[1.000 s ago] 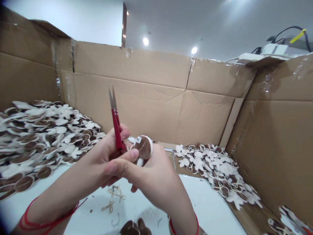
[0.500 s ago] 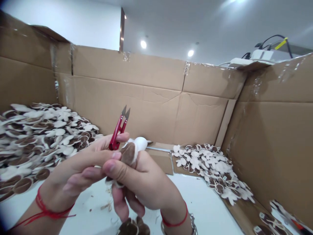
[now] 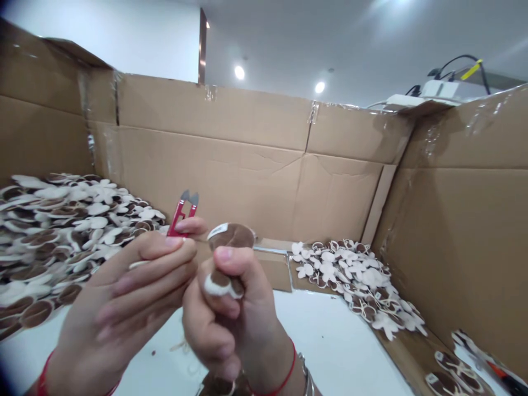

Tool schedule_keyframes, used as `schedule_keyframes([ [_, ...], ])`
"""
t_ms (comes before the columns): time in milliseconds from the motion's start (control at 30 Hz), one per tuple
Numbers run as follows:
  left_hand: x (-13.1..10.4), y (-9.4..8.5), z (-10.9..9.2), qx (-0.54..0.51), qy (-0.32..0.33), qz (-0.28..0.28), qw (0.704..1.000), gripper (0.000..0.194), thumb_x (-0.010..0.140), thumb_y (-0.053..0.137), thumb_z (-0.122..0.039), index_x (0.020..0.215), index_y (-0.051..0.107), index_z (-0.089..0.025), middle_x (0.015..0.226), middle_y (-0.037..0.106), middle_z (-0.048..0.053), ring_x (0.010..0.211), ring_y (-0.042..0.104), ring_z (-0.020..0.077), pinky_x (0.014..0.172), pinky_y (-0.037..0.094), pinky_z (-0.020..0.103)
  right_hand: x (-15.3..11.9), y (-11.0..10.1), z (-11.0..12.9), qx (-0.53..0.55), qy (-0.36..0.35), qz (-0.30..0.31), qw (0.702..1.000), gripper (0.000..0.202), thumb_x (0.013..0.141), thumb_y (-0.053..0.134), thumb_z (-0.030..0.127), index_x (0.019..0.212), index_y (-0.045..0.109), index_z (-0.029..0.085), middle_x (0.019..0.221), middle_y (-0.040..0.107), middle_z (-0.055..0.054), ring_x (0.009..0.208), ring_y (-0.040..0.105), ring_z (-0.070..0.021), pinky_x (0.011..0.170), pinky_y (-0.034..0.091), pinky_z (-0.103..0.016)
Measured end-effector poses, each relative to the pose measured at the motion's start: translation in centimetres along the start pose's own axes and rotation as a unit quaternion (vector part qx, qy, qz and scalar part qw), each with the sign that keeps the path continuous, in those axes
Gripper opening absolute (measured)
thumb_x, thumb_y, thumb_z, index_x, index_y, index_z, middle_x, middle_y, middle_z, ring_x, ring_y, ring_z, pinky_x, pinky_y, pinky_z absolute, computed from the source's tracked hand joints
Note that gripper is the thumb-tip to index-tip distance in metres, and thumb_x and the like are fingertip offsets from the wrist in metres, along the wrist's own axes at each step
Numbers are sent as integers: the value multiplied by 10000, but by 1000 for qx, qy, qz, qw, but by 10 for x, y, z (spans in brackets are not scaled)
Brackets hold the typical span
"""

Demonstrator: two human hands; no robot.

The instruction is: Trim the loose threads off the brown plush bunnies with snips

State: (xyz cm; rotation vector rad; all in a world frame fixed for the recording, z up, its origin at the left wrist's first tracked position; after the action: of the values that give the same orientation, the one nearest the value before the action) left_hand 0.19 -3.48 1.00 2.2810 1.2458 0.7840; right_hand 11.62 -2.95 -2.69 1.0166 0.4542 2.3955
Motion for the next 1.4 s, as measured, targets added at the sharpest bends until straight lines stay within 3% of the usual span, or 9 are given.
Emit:
schedule_keyframes([
  [167, 18, -11, -8, 199, 29, 58, 978, 168, 832, 566, -176, 807, 405, -217, 467, 458, -107, 326, 259, 20, 305, 220, 80, -3, -8, 33, -200, 11, -108, 974, 373, 865, 475, 410, 588, 543, 169, 394, 521, 29, 248, 433, -66, 254, 292, -135],
  [267, 29, -29, -19, 358, 34, 30, 933, 211, 830, 567, -167, 852, 365, -225, 598, 608, -48, 498, 532, 84, 459, 437, 141, -8, -19, 50, -316, 63, -195, 926, 230, 802, 521, 326, 755, 625, 127, 448, 572, 17, 326, 512, -77, 316, 322, -138],
  [400, 35, -47, -26, 504, 43, 10, 863, 288, 846, 599, -293, 954, 340, -232, 712, 677, 5, 623, 640, 178, 586, 529, 274, -11, -27, 59, -396, 126, -266, 870, 224, 752, 510, 243, 891, 624, 109, 485, 592, 22, 356, 533, -87, 340, 344, -154],
  [567, 43, -63, -23, 618, 50, -32, 784, 271, 857, 566, -333, 915, 317, -243, 680, 676, 14, 624, 656, 210, 562, 508, 279, -14, -30, 60, -421, 150, -256, 857, 353, 845, 484, 222, 1189, 436, 158, 485, 601, 57, 344, 522, -97, 349, 347, -157],
  [733, 47, -68, -25, 681, 53, -69, 727, 362, 812, 635, -384, 807, 298, -254, 512, 594, -34, 463, 557, 182, 432, 355, 226, -19, -35, 65, -428, 150, -231, 861, 224, 929, 522, 356, 1016, 382, 206, 526, 613, 54, 372, 536, -83, 358, 348, -140],
  [800, 44, -62, -27, 679, 74, -87, 725, 394, 808, 644, -442, 802, 300, -251, 501, 557, -49, 453, 509, 164, 432, 333, 222, -21, -36, 67, -439, 166, -211, 857, 230, 926, 539, 391, 973, 452, 183, 519, 604, 47, 372, 530, -73, 361, 347, -138],
  [867, 40, -53, -26, 647, 93, -77, 753, 390, 827, 616, -490, 843, 314, -244, 576, 569, -40, 507, 516, 160, 466, 369, 226, -22, -34, 68, -455, 190, -187, 850, 258, 918, 553, 404, 897, 538, 147, 503, 581, 43, 365, 509, -56, 357, 330, -134],
  [1033, 34, -34, -11, 561, 46, 30, 826, 404, 851, 604, -463, 1013, 311, -237, 831, 582, -6, 678, 545, 157, 572, 454, 246, -20, -27, 68, -502, 220, -180, 817, 290, 863, 644, 394, 742, 600, 134, 496, 548, 50, 381, 487, -38, 377, 341, -131],
  [1400, 43, -38, 3, 560, -15, 136, 817, 418, 915, 502, -405, 1225, 327, -188, 706, 458, -50, 625, 457, 142, 541, 405, 250, -21, -36, 67, -536, 208, -160, 802, 412, 865, 614, 537, 770, 596, 136, 577, 536, 38, 470, 526, -68, 464, 393, -184],
])
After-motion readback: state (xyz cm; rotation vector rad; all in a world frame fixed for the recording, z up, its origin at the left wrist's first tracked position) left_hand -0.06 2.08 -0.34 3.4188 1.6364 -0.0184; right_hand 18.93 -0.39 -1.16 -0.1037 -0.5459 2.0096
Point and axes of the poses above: each hand's wrist, its own x-axis towards the middle knuckle, its own y-axis out of the palm, z = x × y, the point moved 1 cm from there along x, towards the middle knuckle
